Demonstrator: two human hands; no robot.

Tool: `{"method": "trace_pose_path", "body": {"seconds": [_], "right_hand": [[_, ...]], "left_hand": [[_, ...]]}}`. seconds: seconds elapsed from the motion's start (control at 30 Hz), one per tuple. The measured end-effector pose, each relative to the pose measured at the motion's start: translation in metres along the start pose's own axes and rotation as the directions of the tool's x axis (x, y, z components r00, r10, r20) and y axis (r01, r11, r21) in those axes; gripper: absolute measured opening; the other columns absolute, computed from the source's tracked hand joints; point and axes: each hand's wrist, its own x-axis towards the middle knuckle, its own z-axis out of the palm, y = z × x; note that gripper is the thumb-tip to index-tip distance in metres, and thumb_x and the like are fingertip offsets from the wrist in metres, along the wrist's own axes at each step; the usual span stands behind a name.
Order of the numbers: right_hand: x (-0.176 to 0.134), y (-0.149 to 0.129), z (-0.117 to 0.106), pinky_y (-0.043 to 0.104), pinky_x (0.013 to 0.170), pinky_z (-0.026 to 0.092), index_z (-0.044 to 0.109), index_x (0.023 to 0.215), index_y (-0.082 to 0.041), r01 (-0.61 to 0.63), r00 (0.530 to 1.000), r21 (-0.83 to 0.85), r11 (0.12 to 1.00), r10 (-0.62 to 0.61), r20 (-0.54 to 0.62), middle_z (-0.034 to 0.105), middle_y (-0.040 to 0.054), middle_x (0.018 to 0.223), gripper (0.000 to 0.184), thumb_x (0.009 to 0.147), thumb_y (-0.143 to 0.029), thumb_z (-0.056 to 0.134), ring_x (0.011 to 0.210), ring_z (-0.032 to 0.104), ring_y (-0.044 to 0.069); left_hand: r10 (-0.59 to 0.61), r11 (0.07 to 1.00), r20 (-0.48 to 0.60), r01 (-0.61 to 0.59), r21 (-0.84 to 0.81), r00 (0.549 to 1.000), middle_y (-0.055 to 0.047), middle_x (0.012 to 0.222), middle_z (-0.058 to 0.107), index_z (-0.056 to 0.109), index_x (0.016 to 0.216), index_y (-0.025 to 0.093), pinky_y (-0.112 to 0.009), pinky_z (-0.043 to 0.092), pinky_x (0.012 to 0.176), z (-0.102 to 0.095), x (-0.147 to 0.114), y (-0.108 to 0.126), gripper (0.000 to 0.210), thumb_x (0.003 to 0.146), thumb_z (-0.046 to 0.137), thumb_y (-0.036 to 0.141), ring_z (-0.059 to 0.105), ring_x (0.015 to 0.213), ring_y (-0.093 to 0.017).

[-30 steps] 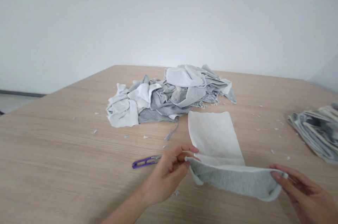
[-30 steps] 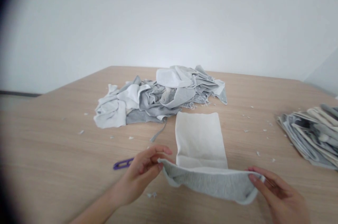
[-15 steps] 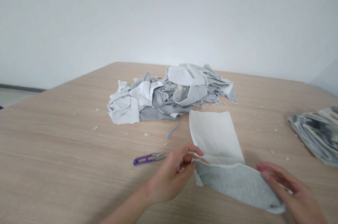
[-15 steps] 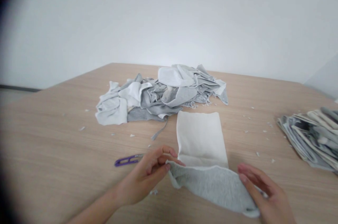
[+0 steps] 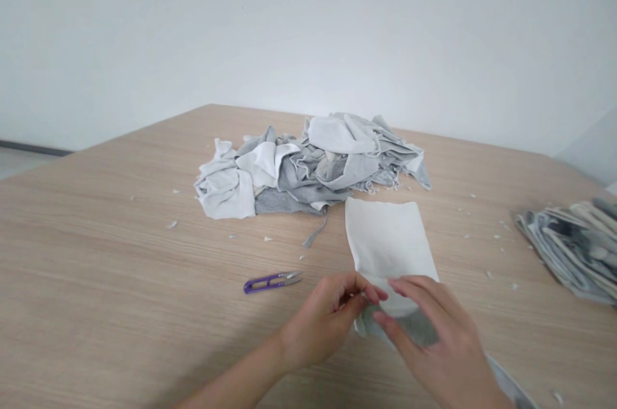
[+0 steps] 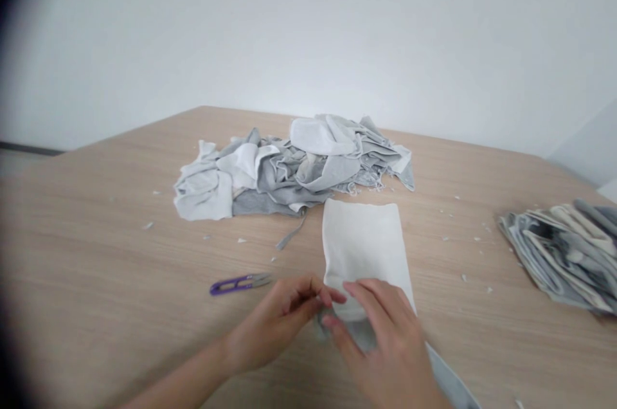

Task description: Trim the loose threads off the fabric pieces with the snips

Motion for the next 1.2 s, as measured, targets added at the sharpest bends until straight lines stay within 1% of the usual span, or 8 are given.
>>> {"method": "trace_pose_path", "body": {"seconds": [0.13, 0.3, 0.53, 0.67, 0.77, 0.93, 1.07, 1.2], "right_hand": [[0.007, -0.007, 0.03, 0.029, 0.073, 0.055, 0.069, 0.104, -0.023, -0.232, 0.972, 0.271, 0.934, 0.209, 0.111, 0.071, 0.0016, 0.09, 0.019, 0.087, -0.029, 0.073, 0.081, 0.067, 0.019], [0.006, -0.004, 0.035, 0.024, 0.068, 0.051, 0.074, 0.088, -0.022, -0.45, 0.887, 0.439, 0.777, 0.333, 0.321, 0.072, 0.0006, 0.081, 0.008, 0.088, -0.03, 0.072, 0.075, 0.066, 0.016], [-0.003, 0.006, 0.038, 0.022, 0.069, 0.051, 0.079, 0.084, -0.024, -0.516, 0.856, 0.655, 0.553, 0.318, 0.407, 0.074, 0.0024, 0.081, 0.007, 0.088, -0.027, 0.074, 0.076, 0.067, 0.015], [-0.011, 0.012, 0.04, 0.021, 0.066, 0.05, 0.081, 0.086, -0.024, -0.547, 0.836, 0.705, 0.452, 0.346, 0.427, 0.073, 0.0026, 0.08, 0.01, 0.09, -0.027, 0.073, 0.074, 0.066, 0.014], [-0.015, 0.011, 0.041, 0.021, 0.064, 0.048, 0.08, 0.084, -0.022, -0.573, 0.814, 0.714, 0.402, 0.383, 0.437, 0.071, 0.0026, 0.078, 0.011, 0.09, -0.029, 0.073, 0.072, 0.063, 0.013], [-0.017, 0.008, 0.043, 0.021, 0.061, 0.045, 0.076, 0.076, -0.02, -0.615, 0.77, 0.711, 0.34, 0.455, 0.448, 0.066, 0.0011, 0.072, 0.02, 0.088, -0.035, 0.075, 0.067, 0.058, 0.012], [-0.019, 0.015, 0.043, 0.021, 0.06, 0.044, 0.075, 0.076, -0.019, -0.641, 0.759, 0.693, 0.33, 0.407, 0.509, 0.065, 0.0012, 0.071, 0.023, 0.09, -0.037, 0.073, 0.067, 0.056, 0.012], [-0.02, 0.019, 0.043, 0.021, 0.061, 0.045, 0.075, 0.078, -0.019, -0.653, 0.752, 0.69, 0.313, 0.379, 0.54, 0.067, 0.0016, 0.072, 0.023, 0.091, -0.037, 0.071, 0.068, 0.058, 0.013]], "left_hand": [[0.059, 0.997, -0.054, -0.062, -0.054, 0.997, -0.008, 0.094, 0.072, 0.073, 0.082, 0.015, -0.027, 0.049, 0.08, -0.003, 0.003, -0.004, 0.01, 0.087, 0.065, 0.018, 0.067, 0.092, -0.02], [0.062, 0.997, -0.12, -0.068, -0.047, 0.991, -0.005, 0.082, 0.066, 0.078, 0.08, 0.015, -0.024, 0.045, 0.068, -0.006, 0.006, -0.01, 0.011, 0.082, 0.068, 0.017, 0.062, 0.077, -0.015], [-0.001, 0.997, -0.219, 0.019, 0.078, 0.976, -0.005, 0.079, 0.073, 0.078, 0.088, 0.014, -0.025, 0.048, 0.071, -0.002, 0.0, 0.001, 0.011, 0.081, 0.072, 0.019, 0.063, 0.076, -0.016], [-0.051, 0.996, -0.171, 0.063, 0.067, 0.984, -0.003, 0.078, 0.074, 0.075, 0.089, 0.014, -0.024, 0.05, 0.07, -0.002, 0.001, 0.002, 0.01, 0.08, 0.072, 0.017, 0.066, 0.073, -0.015], [-0.026, 0.959, -0.144, 0.065, 0.276, 0.989, -0.002, 0.084, 0.077, 0.076, 0.092, 0.018, -0.025, 0.053, 0.074, -0.016, 0.002, 0.01, 0.013, 0.084, 0.067, 0.015, 0.069, 0.079, -0.016], [0.047, 0.574, -0.083, 0.041, 0.818, 0.995, -0.001, 0.118, 0.074, 0.073, 0.115, 0.028, -0.038, 0.049, 0.102, -0.072, -0.005, 0.032, 0.034, 0.085, 0.064, 0.014, 0.067, 0.111, -0.022], [-0.143, 0.262, -0.043, 0.08, 0.962, 0.989, -0.008, 0.13, 0.068, 0.067, 0.13, 0.025, -0.049, 0.047, 0.108, -0.107, -0.022, 0.027, 0.052, 0.078, 0.073, 0.018, 0.061, 0.123, -0.031], [-0.097, 0.09, -0.074, 0.083, 0.992, 0.992, -0.013, 0.134, 0.063, 0.06, 0.138, 0.021, -0.052, 0.048, 0.106, -0.117, -0.037, 0.001, 0.046, 0.091, 0.061, 0.024, 0.057, 0.126, -0.033]]}}
